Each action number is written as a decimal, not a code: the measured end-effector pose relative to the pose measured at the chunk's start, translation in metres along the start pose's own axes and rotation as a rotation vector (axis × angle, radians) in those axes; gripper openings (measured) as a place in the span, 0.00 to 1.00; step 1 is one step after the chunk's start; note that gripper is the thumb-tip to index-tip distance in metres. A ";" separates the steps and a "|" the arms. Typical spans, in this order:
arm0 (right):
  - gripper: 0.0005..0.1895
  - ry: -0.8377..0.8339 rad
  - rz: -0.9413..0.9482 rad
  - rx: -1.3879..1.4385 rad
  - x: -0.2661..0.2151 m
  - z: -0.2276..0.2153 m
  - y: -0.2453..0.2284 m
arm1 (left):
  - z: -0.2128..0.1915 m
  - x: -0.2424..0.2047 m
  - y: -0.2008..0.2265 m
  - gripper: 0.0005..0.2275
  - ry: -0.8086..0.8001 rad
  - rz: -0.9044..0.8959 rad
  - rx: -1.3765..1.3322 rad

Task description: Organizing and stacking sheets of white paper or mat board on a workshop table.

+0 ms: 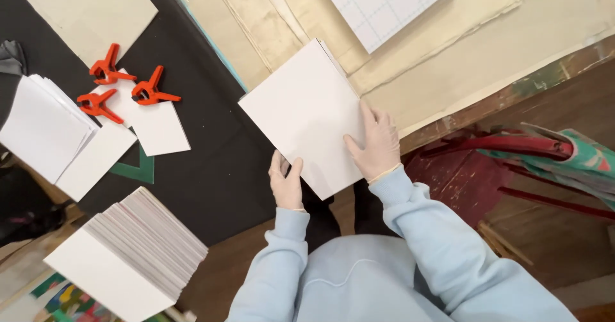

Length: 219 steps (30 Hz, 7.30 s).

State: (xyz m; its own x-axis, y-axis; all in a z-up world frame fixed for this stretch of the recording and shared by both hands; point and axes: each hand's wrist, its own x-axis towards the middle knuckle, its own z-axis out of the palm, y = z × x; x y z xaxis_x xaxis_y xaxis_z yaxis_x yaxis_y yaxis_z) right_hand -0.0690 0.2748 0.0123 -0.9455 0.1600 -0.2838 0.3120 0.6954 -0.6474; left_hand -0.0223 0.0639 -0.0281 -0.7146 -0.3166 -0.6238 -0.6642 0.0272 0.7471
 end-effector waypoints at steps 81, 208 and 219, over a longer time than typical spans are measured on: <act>0.28 -0.138 -0.226 0.459 -0.071 0.061 -0.089 | -0.157 -0.020 -0.029 0.28 0.413 0.007 0.150; 0.24 -0.451 0.179 0.469 -0.114 0.240 -0.091 | -0.257 0.044 -0.118 0.21 0.525 -0.218 0.416; 0.26 -0.401 0.052 0.455 -0.116 0.214 -0.097 | -0.265 0.054 -0.144 0.23 0.623 -0.019 0.506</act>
State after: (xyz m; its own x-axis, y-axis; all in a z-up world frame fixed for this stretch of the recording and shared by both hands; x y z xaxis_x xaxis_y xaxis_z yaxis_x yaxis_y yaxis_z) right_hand 0.0302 0.0388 -0.0436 -0.8466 -0.1521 -0.5101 0.4490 0.3106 -0.8378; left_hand 0.0934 -0.2084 -0.1083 -0.5475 -0.7884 -0.2805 -0.8007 0.3961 0.4495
